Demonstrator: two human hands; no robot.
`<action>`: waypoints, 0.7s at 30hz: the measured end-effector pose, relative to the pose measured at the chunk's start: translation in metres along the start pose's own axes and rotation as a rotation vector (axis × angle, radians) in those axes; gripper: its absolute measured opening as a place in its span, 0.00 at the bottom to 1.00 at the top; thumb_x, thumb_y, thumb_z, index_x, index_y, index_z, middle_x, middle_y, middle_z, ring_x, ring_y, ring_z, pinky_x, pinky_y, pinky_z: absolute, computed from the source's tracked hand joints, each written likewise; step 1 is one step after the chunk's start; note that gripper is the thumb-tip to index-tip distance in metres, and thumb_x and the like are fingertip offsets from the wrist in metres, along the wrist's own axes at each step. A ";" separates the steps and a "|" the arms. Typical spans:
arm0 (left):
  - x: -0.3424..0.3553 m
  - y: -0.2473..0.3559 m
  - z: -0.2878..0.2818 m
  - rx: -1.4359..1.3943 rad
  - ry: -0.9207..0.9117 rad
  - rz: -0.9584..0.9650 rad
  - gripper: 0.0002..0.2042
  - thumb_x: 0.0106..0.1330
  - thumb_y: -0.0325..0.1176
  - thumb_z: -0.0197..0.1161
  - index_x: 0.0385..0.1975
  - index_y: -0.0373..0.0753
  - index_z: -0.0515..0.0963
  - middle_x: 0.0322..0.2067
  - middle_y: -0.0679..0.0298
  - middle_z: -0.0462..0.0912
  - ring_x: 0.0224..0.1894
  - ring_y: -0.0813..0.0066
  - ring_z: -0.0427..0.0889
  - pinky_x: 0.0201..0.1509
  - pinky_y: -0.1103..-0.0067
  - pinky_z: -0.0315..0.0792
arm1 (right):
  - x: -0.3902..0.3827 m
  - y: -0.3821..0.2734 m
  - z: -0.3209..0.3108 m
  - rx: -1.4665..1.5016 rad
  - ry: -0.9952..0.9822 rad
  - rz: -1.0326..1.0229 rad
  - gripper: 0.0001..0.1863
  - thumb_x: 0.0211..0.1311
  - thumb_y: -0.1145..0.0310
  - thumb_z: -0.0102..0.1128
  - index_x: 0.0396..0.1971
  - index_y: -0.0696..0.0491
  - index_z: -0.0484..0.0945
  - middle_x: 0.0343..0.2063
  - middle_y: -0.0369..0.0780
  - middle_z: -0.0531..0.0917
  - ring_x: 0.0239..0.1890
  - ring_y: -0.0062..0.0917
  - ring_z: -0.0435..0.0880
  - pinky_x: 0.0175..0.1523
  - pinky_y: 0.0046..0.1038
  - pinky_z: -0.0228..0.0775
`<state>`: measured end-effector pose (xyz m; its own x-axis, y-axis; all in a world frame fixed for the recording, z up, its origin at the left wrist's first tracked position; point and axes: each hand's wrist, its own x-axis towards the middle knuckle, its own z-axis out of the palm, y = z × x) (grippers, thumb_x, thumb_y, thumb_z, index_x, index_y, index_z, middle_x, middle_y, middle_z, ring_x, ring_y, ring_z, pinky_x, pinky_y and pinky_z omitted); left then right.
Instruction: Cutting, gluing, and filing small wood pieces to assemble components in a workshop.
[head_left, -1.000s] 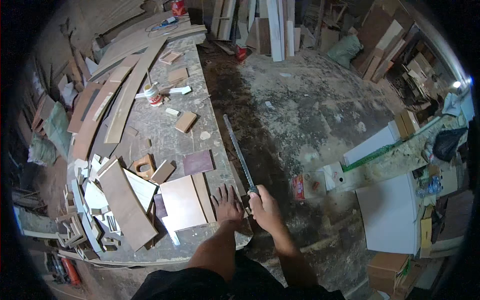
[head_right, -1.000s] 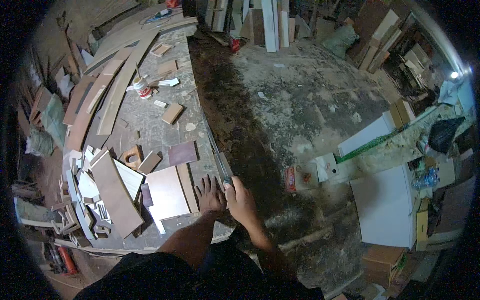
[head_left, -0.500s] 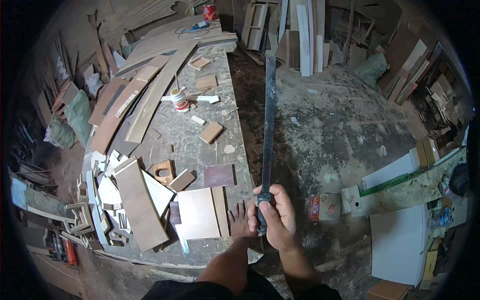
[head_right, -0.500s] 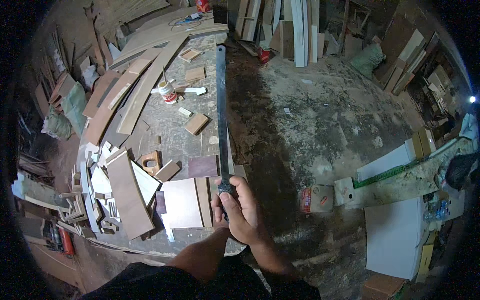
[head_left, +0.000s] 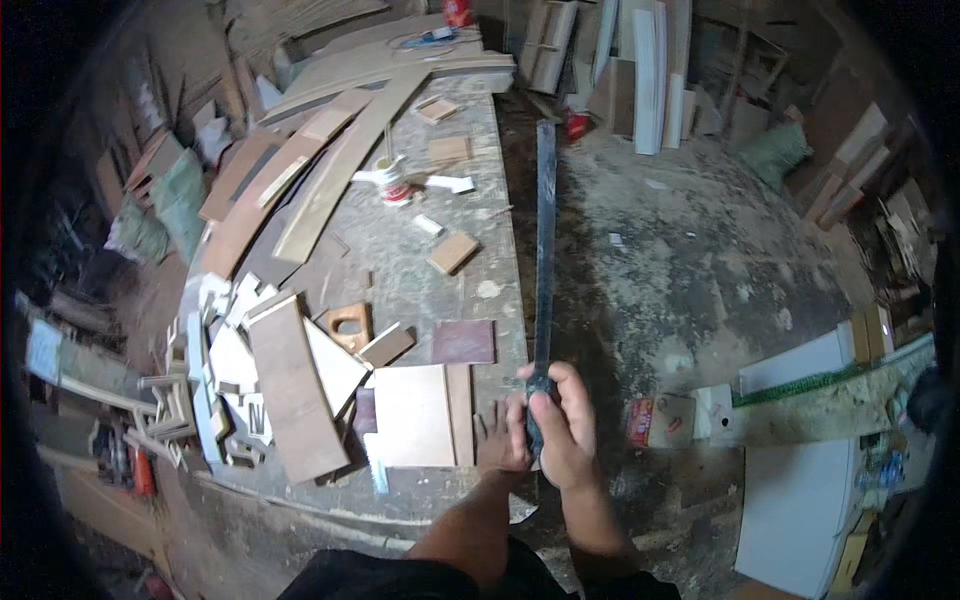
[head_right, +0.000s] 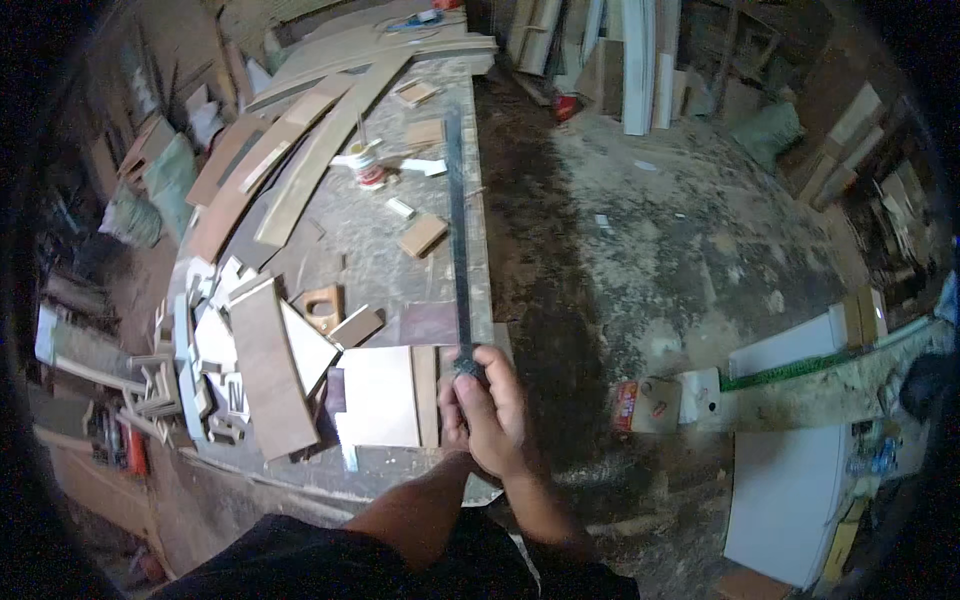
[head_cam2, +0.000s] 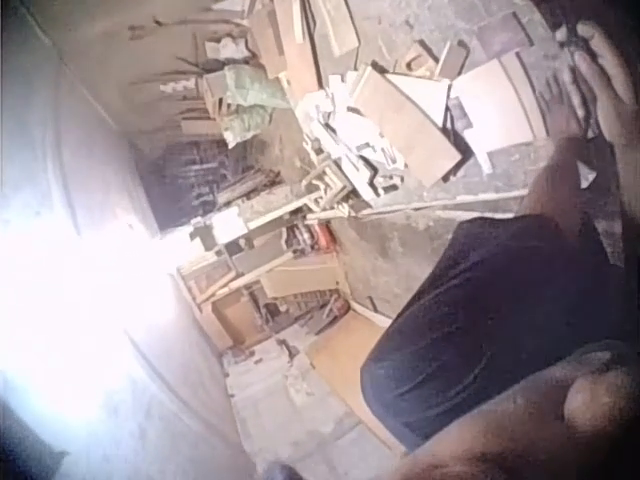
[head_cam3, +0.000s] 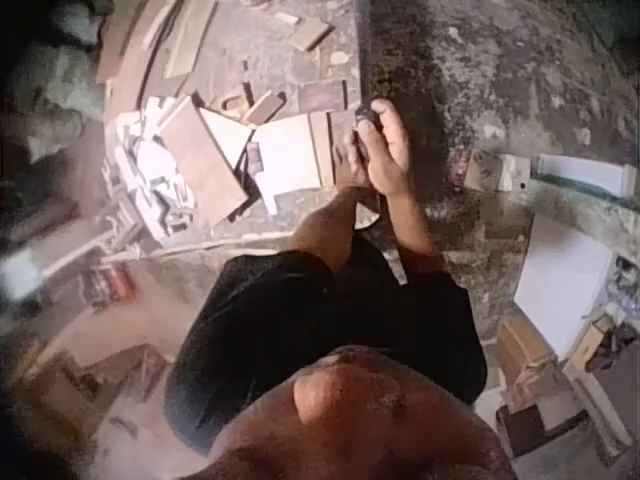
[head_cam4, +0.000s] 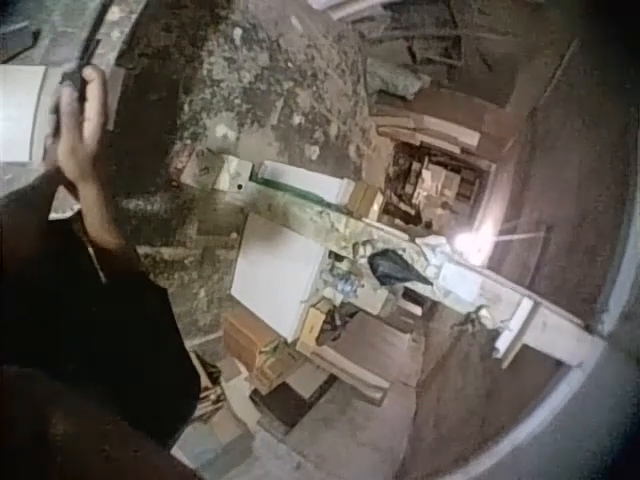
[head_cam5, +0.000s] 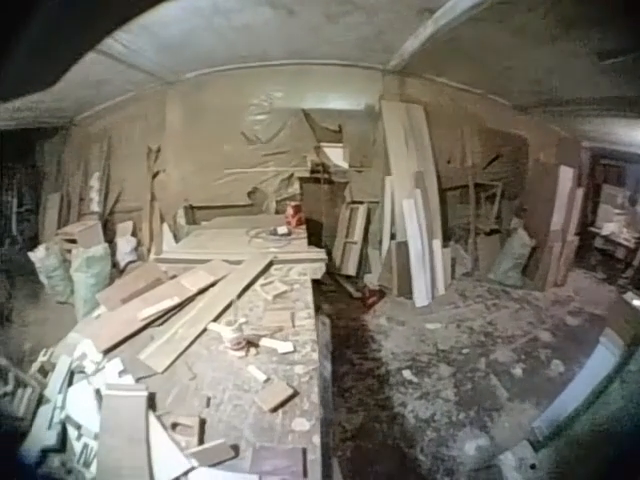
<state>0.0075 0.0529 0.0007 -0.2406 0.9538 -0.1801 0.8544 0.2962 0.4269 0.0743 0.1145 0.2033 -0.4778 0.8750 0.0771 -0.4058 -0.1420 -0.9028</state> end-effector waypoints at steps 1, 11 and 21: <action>0.011 -0.004 0.024 -0.138 0.065 -0.100 0.32 0.64 0.43 0.46 0.69 0.42 0.51 0.70 0.54 0.50 0.72 0.51 0.47 0.71 0.50 0.40 | 0.005 0.019 -0.004 -0.021 0.040 0.052 0.11 0.69 0.67 0.48 0.48 0.54 0.66 0.24 0.36 0.74 0.18 0.14 0.69 0.21 0.16 0.62; -0.009 -0.017 0.005 0.274 -0.260 0.006 0.33 0.64 0.49 0.48 0.67 0.40 0.57 0.68 0.53 0.56 0.71 0.54 0.51 0.72 0.54 0.39 | -0.002 0.170 -0.034 -0.170 0.145 0.639 0.10 0.68 0.65 0.52 0.27 0.53 0.69 0.16 0.30 0.69 0.12 0.12 0.64 0.15 0.17 0.55; -0.007 -0.029 0.064 0.050 -0.074 0.047 0.31 0.63 0.48 0.48 0.65 0.41 0.61 0.66 0.52 0.61 0.69 0.55 0.55 0.71 0.54 0.42 | 0.039 0.197 -0.028 -0.812 -0.183 0.310 0.13 0.63 0.63 0.58 0.38 0.58 0.74 0.24 0.38 0.77 0.25 0.23 0.78 0.32 0.28 0.70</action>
<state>0.0135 0.0344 -0.0669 -0.1668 0.9596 -0.2265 0.8861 0.2467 0.3923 -0.0028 0.1335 0.0164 -0.6194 0.7543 -0.2175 0.4075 0.0722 -0.9104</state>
